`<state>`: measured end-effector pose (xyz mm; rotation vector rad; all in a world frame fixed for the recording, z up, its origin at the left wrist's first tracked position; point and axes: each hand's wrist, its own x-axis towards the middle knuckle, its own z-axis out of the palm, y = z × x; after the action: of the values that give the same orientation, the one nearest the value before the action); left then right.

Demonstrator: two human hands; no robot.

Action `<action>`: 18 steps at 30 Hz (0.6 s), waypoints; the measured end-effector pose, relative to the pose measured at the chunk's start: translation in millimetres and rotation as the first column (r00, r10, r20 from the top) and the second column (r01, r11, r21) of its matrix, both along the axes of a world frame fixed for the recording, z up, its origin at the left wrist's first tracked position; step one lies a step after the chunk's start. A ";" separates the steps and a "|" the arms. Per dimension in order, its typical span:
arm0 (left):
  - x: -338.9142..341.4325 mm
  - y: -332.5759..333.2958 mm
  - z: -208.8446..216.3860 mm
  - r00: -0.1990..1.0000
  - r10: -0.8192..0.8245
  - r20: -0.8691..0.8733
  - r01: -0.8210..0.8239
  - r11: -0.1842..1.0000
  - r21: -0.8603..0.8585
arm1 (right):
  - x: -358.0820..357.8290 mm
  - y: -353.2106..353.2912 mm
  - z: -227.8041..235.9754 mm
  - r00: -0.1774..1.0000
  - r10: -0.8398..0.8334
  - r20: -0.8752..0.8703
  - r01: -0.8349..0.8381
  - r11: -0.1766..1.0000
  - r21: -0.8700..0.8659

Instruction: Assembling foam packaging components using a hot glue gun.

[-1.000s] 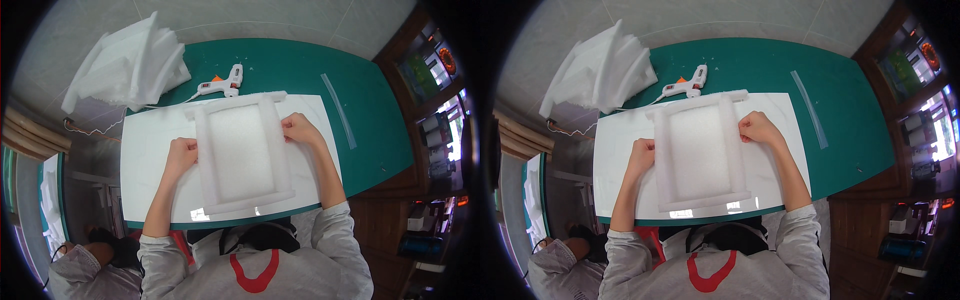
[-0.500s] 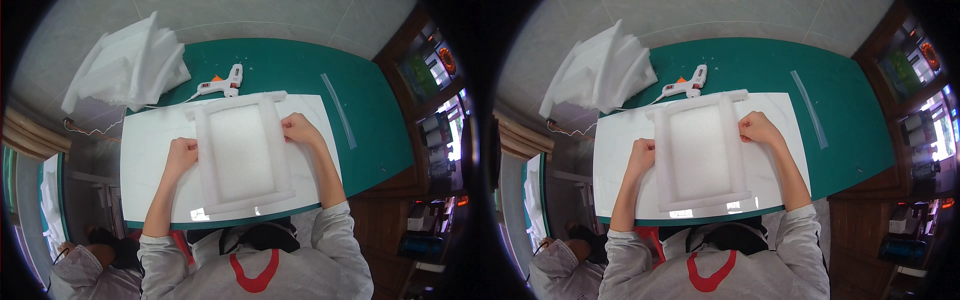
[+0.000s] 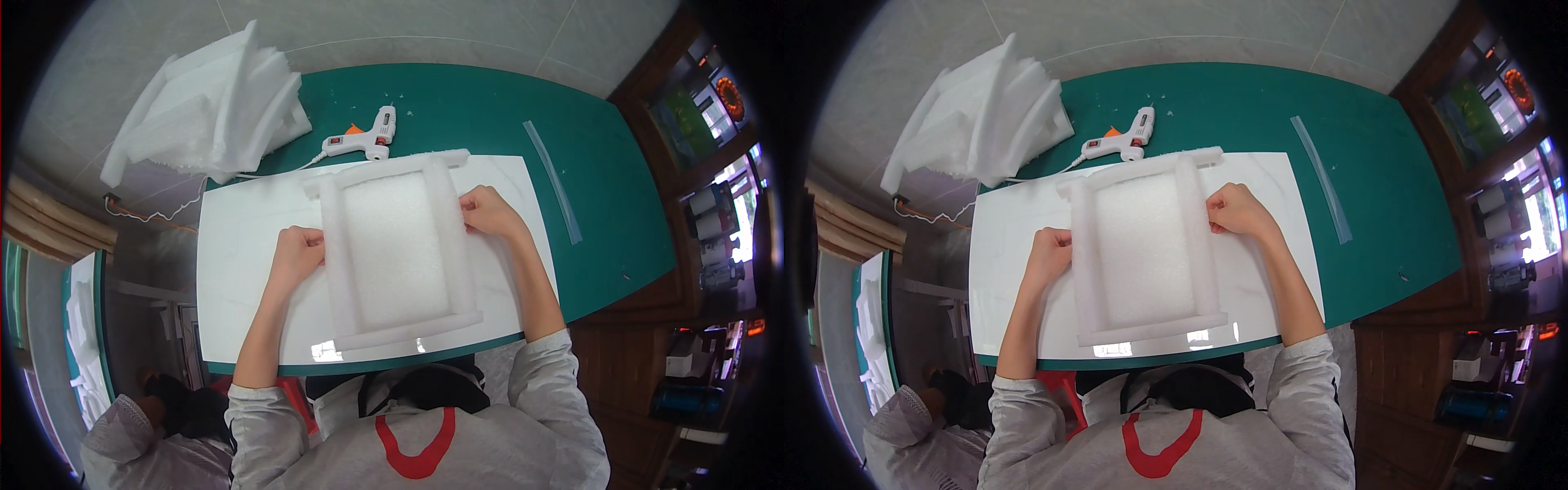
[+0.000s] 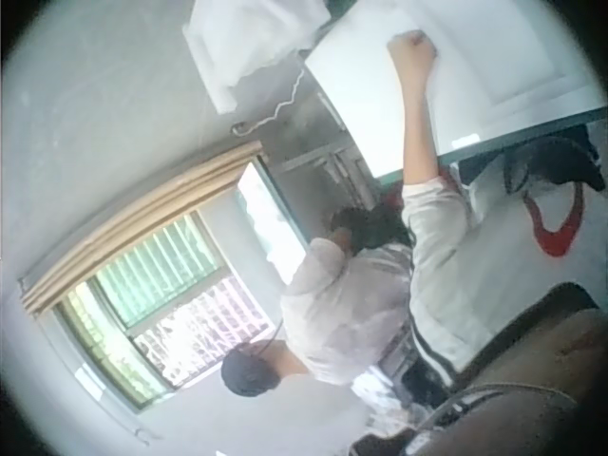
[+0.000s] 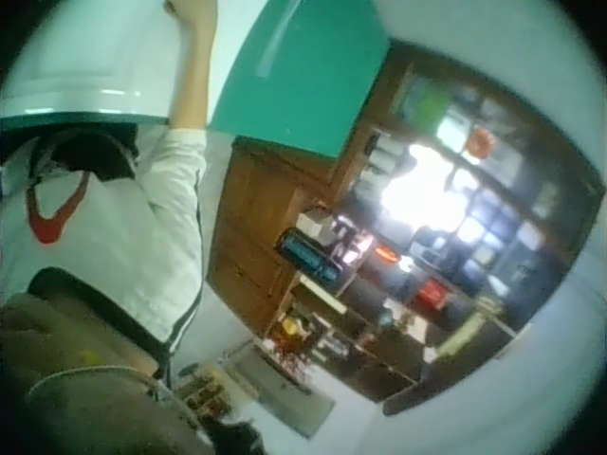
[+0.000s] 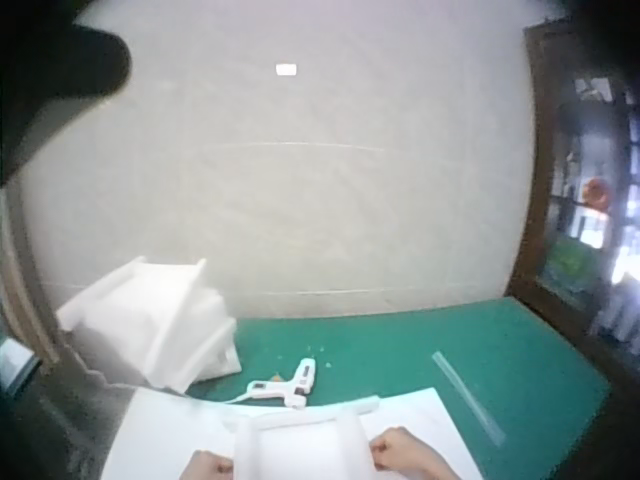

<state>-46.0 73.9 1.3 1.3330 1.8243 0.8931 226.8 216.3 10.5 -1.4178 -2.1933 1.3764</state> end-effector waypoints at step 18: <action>-1.2 -0.8 -0.4 1.000 -0.003 0.002 0.003 1.000 0.006 | -2.3 -2.2 4.7 1.000 -0.002 0.013 0.002 1.000 0.005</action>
<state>-47.2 73.1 0.9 1.3377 1.8188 0.8983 224.5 214.0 15.2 -1.4303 -2.2014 1.3636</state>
